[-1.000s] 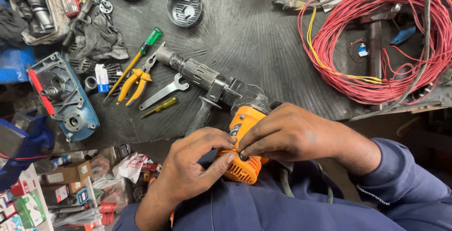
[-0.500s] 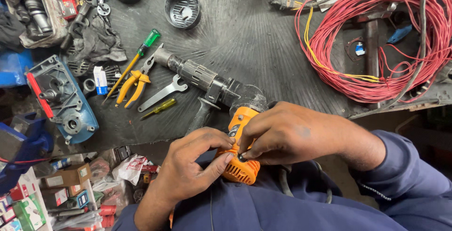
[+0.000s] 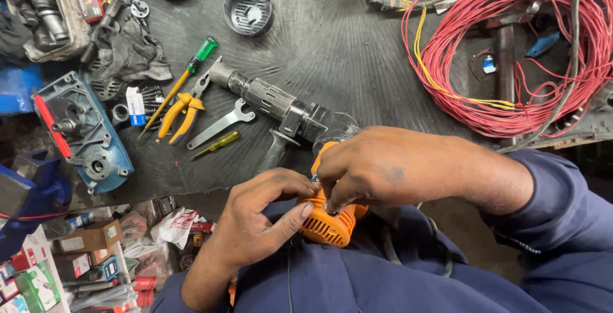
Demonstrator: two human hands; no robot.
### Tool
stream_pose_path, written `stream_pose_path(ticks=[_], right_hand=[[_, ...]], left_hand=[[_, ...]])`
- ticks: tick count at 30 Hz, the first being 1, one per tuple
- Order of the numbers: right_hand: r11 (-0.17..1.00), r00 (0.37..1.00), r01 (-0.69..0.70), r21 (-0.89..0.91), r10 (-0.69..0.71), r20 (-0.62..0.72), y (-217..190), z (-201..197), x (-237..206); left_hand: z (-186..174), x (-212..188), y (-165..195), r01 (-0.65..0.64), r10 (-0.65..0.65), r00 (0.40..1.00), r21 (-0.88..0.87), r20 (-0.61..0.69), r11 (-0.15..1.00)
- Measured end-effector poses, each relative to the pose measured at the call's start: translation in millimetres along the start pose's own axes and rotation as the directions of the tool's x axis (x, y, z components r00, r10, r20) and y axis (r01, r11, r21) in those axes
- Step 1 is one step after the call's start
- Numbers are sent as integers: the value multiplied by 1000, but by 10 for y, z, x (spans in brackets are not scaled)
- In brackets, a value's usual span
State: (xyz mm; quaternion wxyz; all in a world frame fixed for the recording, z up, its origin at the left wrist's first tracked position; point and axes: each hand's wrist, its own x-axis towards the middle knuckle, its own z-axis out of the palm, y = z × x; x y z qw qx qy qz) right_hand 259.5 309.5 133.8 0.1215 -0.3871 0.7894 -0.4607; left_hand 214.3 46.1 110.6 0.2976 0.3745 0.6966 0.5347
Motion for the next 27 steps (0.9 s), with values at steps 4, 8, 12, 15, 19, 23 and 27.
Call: stream_pose_path(ticks=[4, 8, 12, 15, 19, 23, 27], right_hand=[[996, 999, 32, 86, -32, 1, 78, 23, 12], [975, 997, 56, 217, -41, -71, 139, 68, -32], [952, 992, 86, 295, -54, -113, 176, 97, -81], [950, 991, 99, 295, -68, -112, 190, 91, -94], [963, 998, 44, 267, -29, -62, 180, 67, -88], [972, 999, 39, 231, -41, 5, 195, 24, -49], [968, 998, 51, 247, -58, 20, 204, -4, -32]], left_hand=[[-8, -10, -33, 50, -50, 999, -9, -6, 999], [-29, -32, -62, 42, -42, 999, -26, -9, 999], [-32, -42, -78, 67, -67, 998, -30, -17, 997], [-30, -41, -79, 57, -57, 998, -18, -11, 998], [-19, -46, -72, 117, -117, 993, -80, 3, 990], [-2, -54, -67, 151, -150, 989, -102, 12, 983], [-2, -61, -61, 141, -140, 990, -103, 14, 985]])
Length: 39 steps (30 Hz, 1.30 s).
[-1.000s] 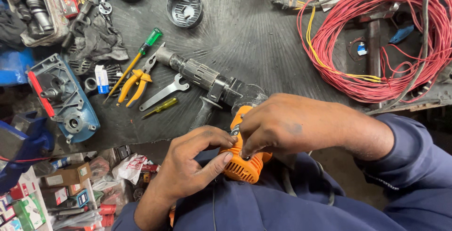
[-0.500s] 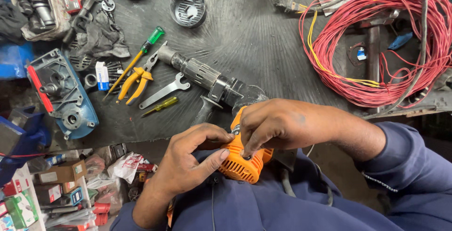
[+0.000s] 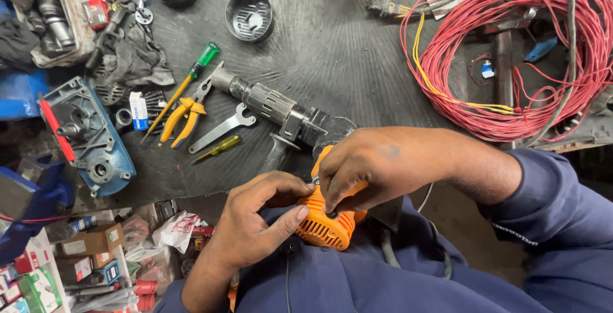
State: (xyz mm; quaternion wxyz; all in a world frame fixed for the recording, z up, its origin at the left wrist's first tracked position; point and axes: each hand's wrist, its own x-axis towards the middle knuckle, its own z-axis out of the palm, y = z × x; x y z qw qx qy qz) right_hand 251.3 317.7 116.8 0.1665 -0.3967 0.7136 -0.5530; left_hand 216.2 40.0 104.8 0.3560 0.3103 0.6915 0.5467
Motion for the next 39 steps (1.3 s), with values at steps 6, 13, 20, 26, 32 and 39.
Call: stream_pose_path(ticks=[6, 13, 20, 26, 32, 39], right_hand=[[1000, 999, -18, -7, 18, -49, -22, 22, -34], [999, 998, 15, -39, -17, -60, -21, 47, -59], [997, 996, 15, -69, -21, -85, -50, 71, -84], [998, 994, 6, -65, -13, -107, -34, 96, -95], [998, 994, -15, -63, 8, -113, -20, 125, -84], [998, 991, -41, 49, 47, -125, -47, 102, -55]], left_hand=[[4, 7, 14, 8, -8, 1000, -2, -4, 1000], [6, 21, 19, 10, -11, 1000, 13, 4, 1000], [-21, 27, 19, -32, 32, 999, 37, 1, 999], [-21, 28, -2, -69, 70, 998, 102, -5, 992], [-10, 23, -20, -30, 30, 1000, 35, -7, 999], [-14, 48, 4, -15, 15, 1000, 13, -1, 1000]])
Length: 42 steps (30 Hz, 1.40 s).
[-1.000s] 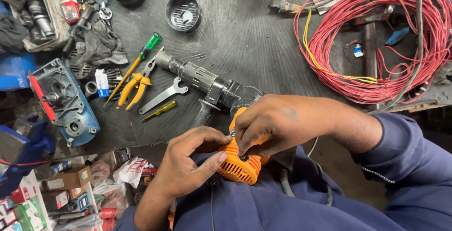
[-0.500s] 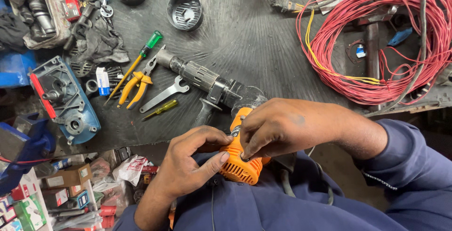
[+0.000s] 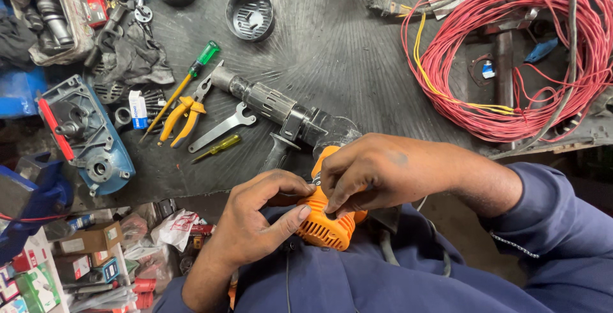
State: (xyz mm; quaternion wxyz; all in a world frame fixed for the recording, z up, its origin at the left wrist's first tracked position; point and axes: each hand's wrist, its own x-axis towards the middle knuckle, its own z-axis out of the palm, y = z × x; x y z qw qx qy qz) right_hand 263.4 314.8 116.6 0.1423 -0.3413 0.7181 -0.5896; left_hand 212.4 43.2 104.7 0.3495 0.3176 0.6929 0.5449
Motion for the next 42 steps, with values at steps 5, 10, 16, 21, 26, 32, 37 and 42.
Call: stream_pose_path(ticks=[5, 10, 16, 21, 26, 32, 37, 42], right_hand=[[997, 1000, 16, -73, -14, 27, -39, -12, -23], [992, 999, 14, -124, -10, 37, -51, -29, -7], [995, 998, -38, -90, 42, 45, -73, -43, 47], [993, 994, -88, -82, 92, 57, 11, -46, 57], [993, 994, -113, 41, 113, 3, 173, 68, 66], [992, 992, -64, 107, 74, -98, 248, 233, 12], [993, 972, -85, -84, 63, -228, 173, 400, -155], [998, 945, -66, -15, 58, -323, 222, 500, -238]], left_hand=[[-18, 3, 10, -8, 8, 1000, 56, 5, 998], [-26, 29, 43, -49, 48, 999, 99, 9, 994], [-26, 60, 51, 29, -29, 999, 2, 16, 1000], [-67, 52, 47, 53, -54, 999, 76, 9, 996], [-846, 339, -153, 120, 189, 921, 711, -340, 693], [-1699, 744, -983, 235, 162, 927, 860, -339, 454], [-1686, 807, -1361, 325, 104, 915, 865, -390, 382], [-1724, 935, -1434, 372, 100, 899, 862, -427, 345]])
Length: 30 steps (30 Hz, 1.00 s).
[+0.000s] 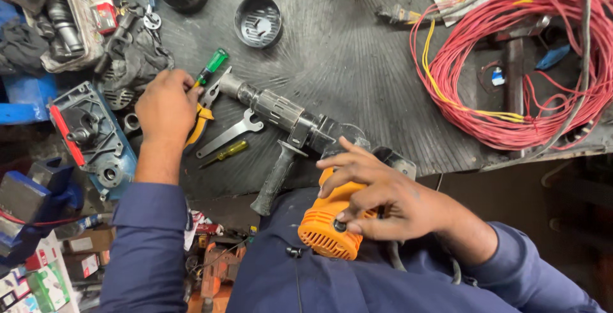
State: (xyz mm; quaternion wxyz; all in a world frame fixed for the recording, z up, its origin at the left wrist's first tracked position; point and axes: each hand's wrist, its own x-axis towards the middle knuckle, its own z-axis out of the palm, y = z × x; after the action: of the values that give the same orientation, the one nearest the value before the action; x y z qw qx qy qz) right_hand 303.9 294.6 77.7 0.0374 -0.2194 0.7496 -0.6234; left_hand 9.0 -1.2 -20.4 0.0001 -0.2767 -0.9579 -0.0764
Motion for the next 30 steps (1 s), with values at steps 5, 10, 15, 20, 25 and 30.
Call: stream_pose_path(ticks=[5, 10, 15, 20, 25, 30], right_hand=[[1000, 1000, 9, 24, -9, 6, 58, -21, 1], [999, 1000, -7, -35, 8, 5, 21, -68, -9], [999, 1000, 10, -39, -11, -12, 45, -47, -14], [1000, 999, 20, -23, -21, -33, 98, -37, -96], [995, 996, -88, -38, 89, 18, 104, -31, -159], [956, 964, -256, 141, 242, 109, 129, -42, -141]], left_hand=[[-604, 66, 327, -131, 143, 971, 73, -190, 989], [-1652, -434, 1188, -255, 124, 967, -818, -223, 515], [-2061, -721, 1861, -135, 336, 941, -960, -47, 245], [-2040, -583, 2165, -203, 428, 904, -900, -21, 385], [-1963, -548, 2307, -290, 462, 884, -865, -78, 410], [-1988, -569, 2411, -303, 442, 893, -837, -83, 456]])
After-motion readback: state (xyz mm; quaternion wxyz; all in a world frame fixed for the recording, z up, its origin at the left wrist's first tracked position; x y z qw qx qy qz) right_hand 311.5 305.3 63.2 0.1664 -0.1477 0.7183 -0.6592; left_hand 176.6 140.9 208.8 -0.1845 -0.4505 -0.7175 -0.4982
